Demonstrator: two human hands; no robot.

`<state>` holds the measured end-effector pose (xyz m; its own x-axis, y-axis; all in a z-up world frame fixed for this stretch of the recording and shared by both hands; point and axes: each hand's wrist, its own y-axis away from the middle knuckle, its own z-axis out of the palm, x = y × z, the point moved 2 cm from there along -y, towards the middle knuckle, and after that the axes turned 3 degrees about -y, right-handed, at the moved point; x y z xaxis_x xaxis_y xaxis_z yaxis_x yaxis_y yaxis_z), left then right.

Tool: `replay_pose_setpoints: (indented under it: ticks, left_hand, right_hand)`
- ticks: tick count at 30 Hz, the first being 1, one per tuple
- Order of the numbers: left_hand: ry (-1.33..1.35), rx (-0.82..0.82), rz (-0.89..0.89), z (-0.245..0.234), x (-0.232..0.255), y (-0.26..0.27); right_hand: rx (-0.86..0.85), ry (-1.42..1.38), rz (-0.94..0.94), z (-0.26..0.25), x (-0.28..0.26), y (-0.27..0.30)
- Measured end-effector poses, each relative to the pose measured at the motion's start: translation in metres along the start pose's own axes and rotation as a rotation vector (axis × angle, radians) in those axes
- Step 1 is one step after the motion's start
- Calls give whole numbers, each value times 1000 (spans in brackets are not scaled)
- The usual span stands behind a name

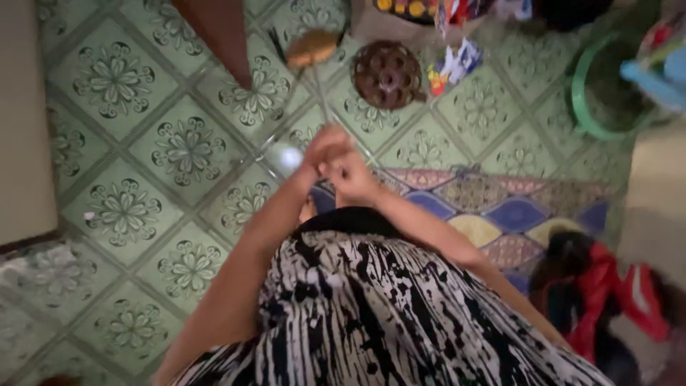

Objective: The person sweeps the floor with a broom, moving debris into a pile and then across the room.

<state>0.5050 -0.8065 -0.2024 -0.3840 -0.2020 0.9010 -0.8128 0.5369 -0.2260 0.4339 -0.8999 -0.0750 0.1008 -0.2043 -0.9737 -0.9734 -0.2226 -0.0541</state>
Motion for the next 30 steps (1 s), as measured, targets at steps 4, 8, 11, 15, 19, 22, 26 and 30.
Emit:
replay_pose_setpoints:
  ticks: [4,8,11,15,19,22,26,30]
  left_hand:
    - [-37,61,161,-3,61,-29]
    - [-25,193,127,-9,99,-74]
    - [-5,164,108,-21,119,-112]
    - [-46,314,364,-51,144,-182]
    - [-218,479,387,-92,112,-265]
    - [-208,786,110,-99,53,-318]
    - [-139,777,90,-89,-55,-341]
    - [112,515,-19,-60,-149,-334]
  right_hand:
    - [70,-129,-85,-61,-66,-14]
    - [-57,-337,-41,-139,-138,-40]
    - [-81,-415,-51,-175,-186,-61]
    - [-219,-389,-276,-202,-221,-108]
    - [-167,-279,-486,-216,-197,-173]
    - [-70,-104,-579,-222,-137,-241]
    - [-109,-15,-625,-195,3,-331]
    - [256,-259,-50,-170,117,-356]
